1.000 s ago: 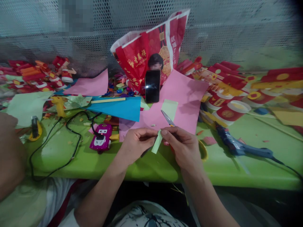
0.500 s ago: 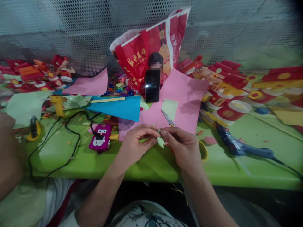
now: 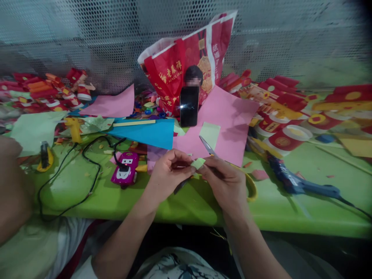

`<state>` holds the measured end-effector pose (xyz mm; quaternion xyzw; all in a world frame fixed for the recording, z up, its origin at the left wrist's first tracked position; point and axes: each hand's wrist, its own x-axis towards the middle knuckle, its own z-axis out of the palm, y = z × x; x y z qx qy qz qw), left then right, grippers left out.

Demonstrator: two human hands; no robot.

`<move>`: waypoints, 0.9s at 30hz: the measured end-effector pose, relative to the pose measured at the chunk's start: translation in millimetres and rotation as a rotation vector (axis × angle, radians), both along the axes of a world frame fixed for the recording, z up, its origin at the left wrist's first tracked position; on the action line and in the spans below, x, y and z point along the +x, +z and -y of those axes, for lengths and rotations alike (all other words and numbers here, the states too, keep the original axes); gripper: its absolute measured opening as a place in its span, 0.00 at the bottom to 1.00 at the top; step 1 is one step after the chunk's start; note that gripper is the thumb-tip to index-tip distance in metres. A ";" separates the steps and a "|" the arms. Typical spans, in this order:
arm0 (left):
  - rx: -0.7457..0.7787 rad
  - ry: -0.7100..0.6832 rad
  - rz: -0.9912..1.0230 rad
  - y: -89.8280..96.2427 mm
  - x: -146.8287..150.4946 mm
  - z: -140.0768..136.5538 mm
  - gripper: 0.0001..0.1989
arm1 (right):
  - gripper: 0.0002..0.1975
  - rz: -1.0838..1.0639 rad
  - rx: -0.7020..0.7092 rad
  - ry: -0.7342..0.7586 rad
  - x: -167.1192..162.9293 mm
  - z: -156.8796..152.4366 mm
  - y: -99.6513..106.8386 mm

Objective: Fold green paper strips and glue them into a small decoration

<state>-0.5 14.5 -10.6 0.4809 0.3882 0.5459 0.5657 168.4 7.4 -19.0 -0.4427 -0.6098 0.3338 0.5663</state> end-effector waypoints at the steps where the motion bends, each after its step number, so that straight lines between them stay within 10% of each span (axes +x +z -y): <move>1: -0.013 0.008 0.015 0.3 0.0 -0.5 0.14 | 0.03 0.016 0.007 0.009 0.1 -0.2 0.3; 27: 0.193 0.061 -0.257 1.2 -4.3 4.3 0.10 | 0.05 0.065 0.004 0.003 1.2 -0.1 -5.4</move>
